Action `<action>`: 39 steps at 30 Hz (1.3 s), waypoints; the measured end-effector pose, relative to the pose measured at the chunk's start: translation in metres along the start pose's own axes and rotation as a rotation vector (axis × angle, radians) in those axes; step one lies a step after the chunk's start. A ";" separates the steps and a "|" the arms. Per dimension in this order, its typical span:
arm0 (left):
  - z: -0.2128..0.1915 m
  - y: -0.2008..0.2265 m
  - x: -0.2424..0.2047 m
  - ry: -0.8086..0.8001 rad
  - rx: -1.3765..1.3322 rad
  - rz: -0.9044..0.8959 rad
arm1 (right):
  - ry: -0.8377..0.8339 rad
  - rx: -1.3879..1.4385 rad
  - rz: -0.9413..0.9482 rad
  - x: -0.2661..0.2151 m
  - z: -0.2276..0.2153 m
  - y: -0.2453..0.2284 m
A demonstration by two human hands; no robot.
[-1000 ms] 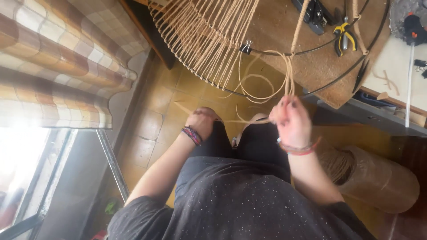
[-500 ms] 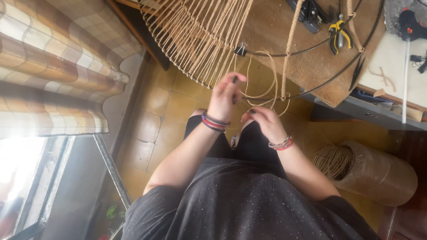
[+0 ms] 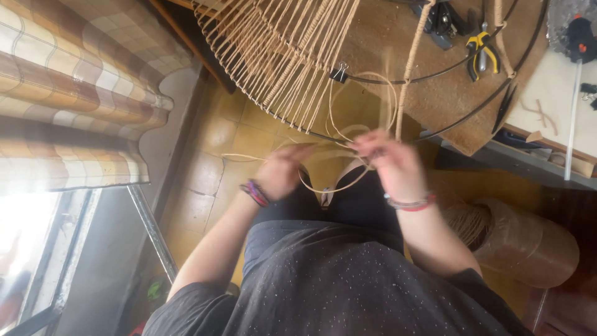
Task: Weaving wicker strands through a chair frame to create the seat and back
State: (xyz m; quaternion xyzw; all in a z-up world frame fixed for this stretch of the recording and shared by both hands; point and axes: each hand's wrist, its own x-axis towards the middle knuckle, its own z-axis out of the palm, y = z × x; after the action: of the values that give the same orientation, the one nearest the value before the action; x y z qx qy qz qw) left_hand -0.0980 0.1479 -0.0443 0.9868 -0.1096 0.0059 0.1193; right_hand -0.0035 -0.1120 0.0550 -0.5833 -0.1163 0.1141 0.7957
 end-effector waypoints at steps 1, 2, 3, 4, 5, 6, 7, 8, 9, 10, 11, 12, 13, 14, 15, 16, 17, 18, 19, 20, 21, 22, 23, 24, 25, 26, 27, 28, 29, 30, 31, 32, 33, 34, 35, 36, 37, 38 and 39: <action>0.003 0.019 0.001 0.033 -0.633 0.142 | -0.192 -0.206 -0.113 -0.001 0.012 0.013; 0.004 0.038 0.006 0.073 -1.263 0.285 | -0.387 -0.415 -0.233 0.001 0.024 0.025; -0.017 0.039 0.006 0.072 -1.263 0.287 | -0.386 -0.416 -0.235 0.001 0.028 0.023; -0.038 0.041 0.006 -0.025 -1.251 0.210 | -0.391 -0.294 -0.184 -0.001 0.030 0.020; -0.058 0.043 0.005 -0.123 -1.237 0.133 | -0.394 -0.172 -0.133 -0.002 0.033 0.018; -0.023 0.014 -0.001 -0.122 -1.240 0.129 | -0.396 -0.172 -0.128 0.003 0.024 0.009; 0.011 -0.014 -0.007 -0.173 -0.818 0.014 | -0.271 0.181 -0.070 0.008 0.014 0.001; 0.046 -0.043 -0.013 -0.215 -0.393 -0.093 | -0.139 0.529 -0.013 0.014 0.003 -0.007; 0.073 -0.059 -0.019 -0.214 -0.394 -0.094 | -0.140 0.528 -0.012 0.012 -0.008 -0.006; 0.098 -0.077 -0.024 -0.293 -0.173 -0.200 | -0.115 0.441 -0.043 0.011 -0.018 -0.006; 0.123 -0.095 -0.029 -0.367 0.051 -0.305 | -0.091 0.353 -0.074 0.011 -0.029 -0.005; 0.076 -0.054 -0.012 -0.372 0.050 -0.310 | -0.092 0.356 -0.068 0.005 -0.012 0.000; 0.022 -0.009 0.001 -0.150 -0.117 -0.182 | -0.191 0.127 -0.112 -0.001 0.006 0.004; -0.039 0.036 0.006 0.081 -0.276 -0.055 | -0.293 -0.104 -0.161 -0.006 0.023 0.008; -0.029 0.041 0.001 0.084 -0.274 -0.061 | -0.300 -0.100 -0.160 -0.004 0.028 0.011; -0.018 0.045 -0.002 -0.085 -0.968 0.016 | -0.397 -0.156 -0.189 -0.003 0.034 0.012; -0.007 0.050 -0.005 -0.265 -1.658 0.103 | -0.494 -0.211 -0.218 -0.001 0.038 0.014; -0.004 0.031 -0.001 -0.263 -1.662 0.098 | -0.497 -0.211 -0.213 0.001 0.031 0.009; 0.000 0.012 0.003 -0.185 -1.067 -0.046 | -0.328 0.123 -0.064 0.003 0.024 0.004; 0.004 -0.007 0.006 -0.107 -0.471 -0.172 | -0.147 0.451 0.088 0.004 0.016 -0.001; 0.056 -0.040 -0.013 -0.110 -0.476 -0.177 | -0.146 0.450 0.095 0.002 -0.002 -0.003; 0.102 -0.076 -0.026 -0.268 -0.200 -0.373 | -0.126 0.226 -0.082 0.003 -0.018 -0.005; 0.144 -0.111 -0.032 -0.419 0.082 -0.564 | -0.101 0.001 -0.255 0.005 -0.035 -0.006; 0.095 -0.075 -0.021 -0.419 0.080 -0.563 | -0.101 -0.001 -0.254 0.000 -0.027 -0.006; 0.041 -0.038 -0.009 -0.130 0.059 -0.288 | -0.140 -0.247 -0.246 -0.005 -0.018 -0.005; -0.020 0.001 -0.005 0.158 0.040 -0.012 | -0.176 -0.489 -0.234 -0.011 -0.009 -0.003; -0.030 0.020 0.001 0.154 0.039 -0.011 | -0.174 -0.489 -0.231 -0.011 0.002 0.004; -0.038 0.040 0.007 0.163 -0.518 0.153 | -0.270 -0.476 -0.217 -0.013 0.012 0.011; -0.048 0.060 0.013 0.162 -1.076 0.317 | -0.365 -0.463 -0.202 -0.014 0.022 0.017; -0.054 0.058 0.010 0.165 -1.075 0.319 | -0.366 -0.465 -0.204 -0.013 0.020 0.017; -0.060 0.056 0.007 0.008 -1.112 0.252 | -0.377 -0.509 -0.231 -0.011 0.018 0.017; -0.065 0.054 0.003 -0.152 -1.144 0.185 | -0.386 -0.552 -0.257 -0.012 0.015 0.017; -0.036 0.041 0.001 -0.152 -1.144 0.187 | -0.385 -0.553 -0.258 -0.014 0.010 0.014; -0.008 0.029 -0.001 -0.153 -0.944 0.087 | -0.281 -0.324 -0.161 -0.017 0.005 0.011; 0.021 0.016 -0.003 -0.152 -0.742 -0.009 | -0.175 -0.095 -0.065 -0.020 0.001 0.008; 0.058 -0.020 -0.011 -0.152 -0.746 -0.009 | -0.175 -0.098 -0.062 -0.017 -0.013 0.000; 0.093 -0.054 -0.020 -0.259 -0.393 -0.276 | -0.162 -0.027 -0.102 -0.013 -0.028 -0.008; 0.122 -0.093 -0.022 -0.348 -0.018 -0.529 | -0.148 0.049 -0.152 -0.007 -0.039 -0.014; 0.100 -0.077 -0.016 -0.344 -0.012 -0.527 | -0.148 0.052 -0.158 -0.008 -0.034 -0.007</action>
State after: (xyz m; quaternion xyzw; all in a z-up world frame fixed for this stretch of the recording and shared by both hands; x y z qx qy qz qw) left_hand -0.0987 0.2010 -0.1601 0.9671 0.1311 -0.1927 0.1022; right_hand 0.0004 -0.1472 0.0510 -0.5414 -0.2173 0.0967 0.8065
